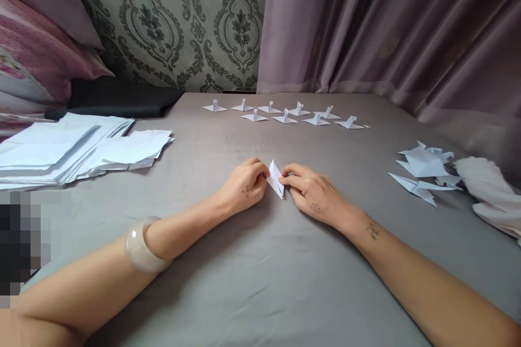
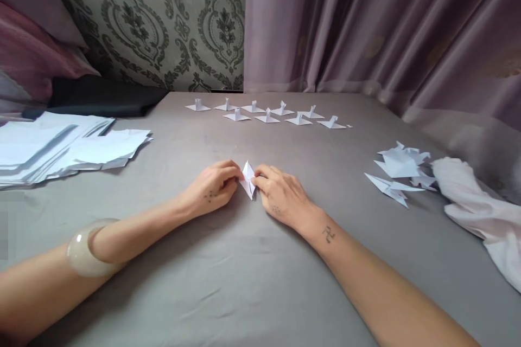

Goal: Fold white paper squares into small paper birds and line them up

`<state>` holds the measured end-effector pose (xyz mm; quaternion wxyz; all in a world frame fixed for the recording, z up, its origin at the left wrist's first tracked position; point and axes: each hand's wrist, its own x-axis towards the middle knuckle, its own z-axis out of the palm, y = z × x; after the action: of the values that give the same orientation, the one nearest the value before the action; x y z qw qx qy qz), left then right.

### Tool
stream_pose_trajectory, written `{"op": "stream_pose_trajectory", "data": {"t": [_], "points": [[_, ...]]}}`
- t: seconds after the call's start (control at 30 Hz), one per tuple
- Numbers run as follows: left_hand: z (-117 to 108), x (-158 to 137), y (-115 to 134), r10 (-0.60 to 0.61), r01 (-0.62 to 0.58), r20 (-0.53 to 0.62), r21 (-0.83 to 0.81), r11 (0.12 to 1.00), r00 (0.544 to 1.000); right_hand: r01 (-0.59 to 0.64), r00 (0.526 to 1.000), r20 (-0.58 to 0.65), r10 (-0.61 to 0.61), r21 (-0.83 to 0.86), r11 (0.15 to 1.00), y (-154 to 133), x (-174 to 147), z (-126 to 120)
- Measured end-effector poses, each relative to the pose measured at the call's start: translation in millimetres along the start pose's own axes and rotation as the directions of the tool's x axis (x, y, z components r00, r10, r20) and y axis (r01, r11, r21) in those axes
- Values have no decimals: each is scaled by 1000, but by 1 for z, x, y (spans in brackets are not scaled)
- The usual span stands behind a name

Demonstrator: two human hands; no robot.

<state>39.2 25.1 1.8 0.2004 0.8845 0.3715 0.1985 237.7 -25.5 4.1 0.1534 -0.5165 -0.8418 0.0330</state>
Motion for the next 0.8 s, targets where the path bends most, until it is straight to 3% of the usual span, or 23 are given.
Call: {"op": "stream_pose_trajectory", "data": {"t": [0.13, 0.33, 0.43, 0.63, 0.7, 0.8], "points": [[4, 6, -4, -260, 241, -89, -185, 953, 961, -74, 990, -107, 94, 175, 982, 7, -1, 9], [6, 11, 1, -354, 330, -50, -260, 907, 934, -55, 958, -228, 172, 441, 896, 16, 5, 19], [6, 13, 3, -390, 364, -46, -270, 891, 920, -64, 955, -231, 186, 451, 890, 16, 6, 19], [3, 11, 6, -407, 363, -48, -368, 856, 912, -79, 974, -178, 138, 300, 951, 10, 0, 16], [5, 11, 6, -447, 398, -9, -443, 804, 894, -69, 973, -186, 135, 321, 945, 10, 0, 17], [6, 10, 7, -488, 416, 67, -632, 654, 870, -52, 955, -242, 174, 441, 896, 11, 4, 17]]}}
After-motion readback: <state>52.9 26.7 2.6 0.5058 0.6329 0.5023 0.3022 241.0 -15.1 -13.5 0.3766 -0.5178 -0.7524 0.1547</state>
